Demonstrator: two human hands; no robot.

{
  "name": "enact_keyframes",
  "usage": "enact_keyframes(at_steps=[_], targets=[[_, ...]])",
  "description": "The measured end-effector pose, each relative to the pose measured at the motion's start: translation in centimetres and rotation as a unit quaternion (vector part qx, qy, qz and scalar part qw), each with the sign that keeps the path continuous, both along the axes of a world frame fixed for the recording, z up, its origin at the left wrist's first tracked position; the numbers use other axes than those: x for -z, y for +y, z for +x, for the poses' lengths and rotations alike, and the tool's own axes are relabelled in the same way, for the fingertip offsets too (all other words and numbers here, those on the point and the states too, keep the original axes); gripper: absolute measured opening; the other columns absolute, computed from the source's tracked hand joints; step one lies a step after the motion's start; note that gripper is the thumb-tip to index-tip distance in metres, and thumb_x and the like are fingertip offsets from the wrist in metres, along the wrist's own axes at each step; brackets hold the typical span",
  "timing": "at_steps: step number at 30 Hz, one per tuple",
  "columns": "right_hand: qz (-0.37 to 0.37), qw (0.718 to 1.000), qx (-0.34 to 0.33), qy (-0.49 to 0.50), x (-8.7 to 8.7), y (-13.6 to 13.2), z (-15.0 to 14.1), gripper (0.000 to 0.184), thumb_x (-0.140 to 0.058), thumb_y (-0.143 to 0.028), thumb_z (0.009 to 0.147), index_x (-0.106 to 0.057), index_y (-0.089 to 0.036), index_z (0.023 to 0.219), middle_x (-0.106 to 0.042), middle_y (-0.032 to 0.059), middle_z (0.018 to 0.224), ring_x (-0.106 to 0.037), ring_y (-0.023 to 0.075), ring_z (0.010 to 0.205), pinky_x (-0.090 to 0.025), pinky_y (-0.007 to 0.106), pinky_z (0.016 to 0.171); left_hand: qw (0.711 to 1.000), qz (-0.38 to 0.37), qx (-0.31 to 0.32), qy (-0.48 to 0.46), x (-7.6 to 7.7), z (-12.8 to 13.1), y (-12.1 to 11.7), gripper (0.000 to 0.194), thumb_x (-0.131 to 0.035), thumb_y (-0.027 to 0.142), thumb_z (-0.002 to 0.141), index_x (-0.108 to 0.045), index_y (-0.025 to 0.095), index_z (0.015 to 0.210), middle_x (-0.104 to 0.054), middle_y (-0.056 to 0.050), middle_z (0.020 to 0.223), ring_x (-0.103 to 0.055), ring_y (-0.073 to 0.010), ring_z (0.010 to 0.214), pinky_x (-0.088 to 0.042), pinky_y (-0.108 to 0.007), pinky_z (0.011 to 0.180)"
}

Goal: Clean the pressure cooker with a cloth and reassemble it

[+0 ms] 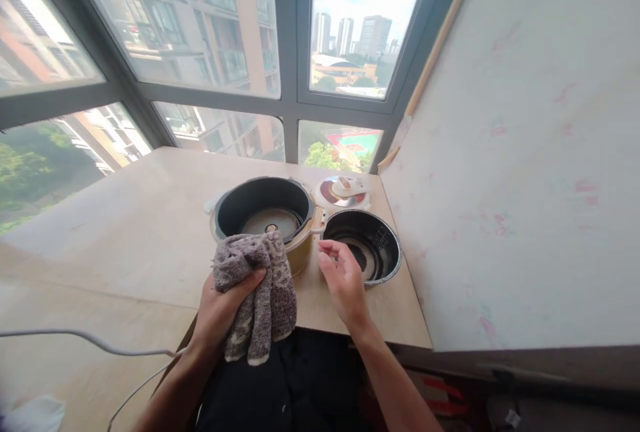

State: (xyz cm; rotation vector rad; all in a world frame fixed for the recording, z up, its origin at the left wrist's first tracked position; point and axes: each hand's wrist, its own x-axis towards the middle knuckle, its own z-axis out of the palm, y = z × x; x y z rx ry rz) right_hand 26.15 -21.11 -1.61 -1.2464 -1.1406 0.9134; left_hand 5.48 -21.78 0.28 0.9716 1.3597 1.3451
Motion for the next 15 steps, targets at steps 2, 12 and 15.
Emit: enact_keyframes(at_steps=[2,12,15], targets=[[-0.007,0.999,-0.042,0.019,-0.5,-1.4,-0.7,0.039,-0.067,-0.051,0.089,-0.069,-0.022,0.115,-0.070,0.0098,0.119,-0.064,0.0264,0.116,-0.054,0.040,0.098,0.999,0.019,0.032,0.011,0.2,1.3,-0.1,0.050,-0.087,0.044,0.062,-0.069,0.016,0.100,-0.076,-0.010,0.098,-0.073,-0.0321,0.094,-0.061,-0.045,0.086],[-0.041,0.988,-0.083,0.124,1.7,-4.7,-1.3,0.087,-0.079,-0.056,0.078,-0.043,-0.026,0.151,-0.053,0.0103,0.151,-0.048,0.0319,0.142,-0.034,0.047,0.122,0.957,0.092,0.271,0.052,1.2,6.3,-0.6,0.058,-0.075,0.034,0.079,-0.058,0.022,0.132,-0.061,-0.011,0.134,-0.057,-0.0298,0.129,-0.043,-0.041,0.115],[-0.057,0.983,-0.075,0.158,1.7,-5.1,-0.3,0.084,-0.083,-0.058,0.073,-0.052,-0.025,0.144,-0.063,0.0116,0.139,-0.058,0.0338,0.132,-0.042,0.048,0.115,0.936,0.085,0.333,0.071,1.7,7.3,-0.5,0.070,-0.076,0.033,0.078,-0.051,0.022,0.143,-0.053,-0.013,0.143,-0.053,-0.0322,0.133,-0.038,-0.045,0.119]])
